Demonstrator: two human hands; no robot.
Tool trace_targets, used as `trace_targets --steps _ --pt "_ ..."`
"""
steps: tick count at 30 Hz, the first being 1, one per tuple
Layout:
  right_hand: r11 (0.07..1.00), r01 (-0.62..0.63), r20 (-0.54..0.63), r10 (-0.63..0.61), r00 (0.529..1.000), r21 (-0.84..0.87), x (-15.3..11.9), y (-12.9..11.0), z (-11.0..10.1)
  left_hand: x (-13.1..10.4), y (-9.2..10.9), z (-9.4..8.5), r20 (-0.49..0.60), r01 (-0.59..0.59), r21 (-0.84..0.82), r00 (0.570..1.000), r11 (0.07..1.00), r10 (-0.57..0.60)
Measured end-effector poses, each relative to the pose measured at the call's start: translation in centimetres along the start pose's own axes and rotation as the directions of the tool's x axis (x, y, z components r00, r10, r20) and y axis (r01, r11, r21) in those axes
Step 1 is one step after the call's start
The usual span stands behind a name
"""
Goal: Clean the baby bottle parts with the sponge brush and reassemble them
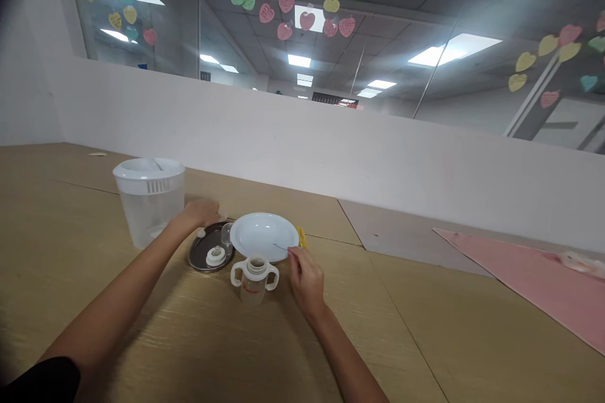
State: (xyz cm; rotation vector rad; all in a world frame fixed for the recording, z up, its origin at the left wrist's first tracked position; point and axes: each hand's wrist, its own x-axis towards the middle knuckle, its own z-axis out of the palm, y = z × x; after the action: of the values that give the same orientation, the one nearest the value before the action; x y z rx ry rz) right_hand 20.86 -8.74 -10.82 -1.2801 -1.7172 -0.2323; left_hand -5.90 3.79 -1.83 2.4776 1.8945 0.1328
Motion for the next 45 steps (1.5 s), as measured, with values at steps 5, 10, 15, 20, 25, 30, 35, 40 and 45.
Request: trace_targets --steps 5,10,15,20,25,30,35,40,45 --pt "0.999 -0.02 -0.126 0.023 0.992 0.029 -0.2 -0.4 -0.4 -1.5 2.2 -2.0 -0.145 -0.184 -0.061 0.974 0.981 0.173" --pt "0.903 0.425 -0.101 -0.429 0.897 -0.064 -0.8 -0.3 -0.9 -1.7 4.5 -1.4 -0.312 -0.467 -0.286 0.871 0.837 0.379" --pt "0.658 0.74 -0.094 -0.753 0.652 -0.136 -0.7 -2.7 -2.1 -1.5 5.5 0.0 -0.386 -0.617 -0.44 0.786 0.653 0.483" --pt "0.604 0.785 -0.176 -0.794 0.581 -0.134 -0.5 -6.1 -3.0 -1.3 5.9 1.1 -0.319 -0.577 -0.601 0.808 0.553 0.496" --pt "0.615 0.786 -0.158 -0.784 0.601 -0.06 -1.3 -6.8 -2.0 -0.7 5.5 1.9 -0.297 -0.567 -0.589 0.815 0.576 0.498" --pt "0.548 0.83 -0.13 -0.835 0.534 -0.105 -1.6 -6.6 -1.1 -0.5 5.4 2.0 -0.3 -0.586 -0.522 0.806 0.62 0.51" --pt "0.53 0.842 -0.115 -0.847 0.519 -0.105 -1.4 -6.9 -1.1 -0.8 5.7 1.9 -0.304 -0.599 -0.514 0.796 0.614 0.523" --pt "0.543 0.832 -0.091 -0.84 0.536 -0.112 -1.8 -6.5 -0.6 -0.9 5.8 1.7 -0.286 -0.589 -0.504 0.804 0.632 0.521" --pt "0.518 0.846 -0.025 -0.854 0.519 -0.126 -1.2 -6.7 -1.6 -1.3 6.0 1.3 -0.284 -0.596 -0.42 0.803 0.685 0.525"
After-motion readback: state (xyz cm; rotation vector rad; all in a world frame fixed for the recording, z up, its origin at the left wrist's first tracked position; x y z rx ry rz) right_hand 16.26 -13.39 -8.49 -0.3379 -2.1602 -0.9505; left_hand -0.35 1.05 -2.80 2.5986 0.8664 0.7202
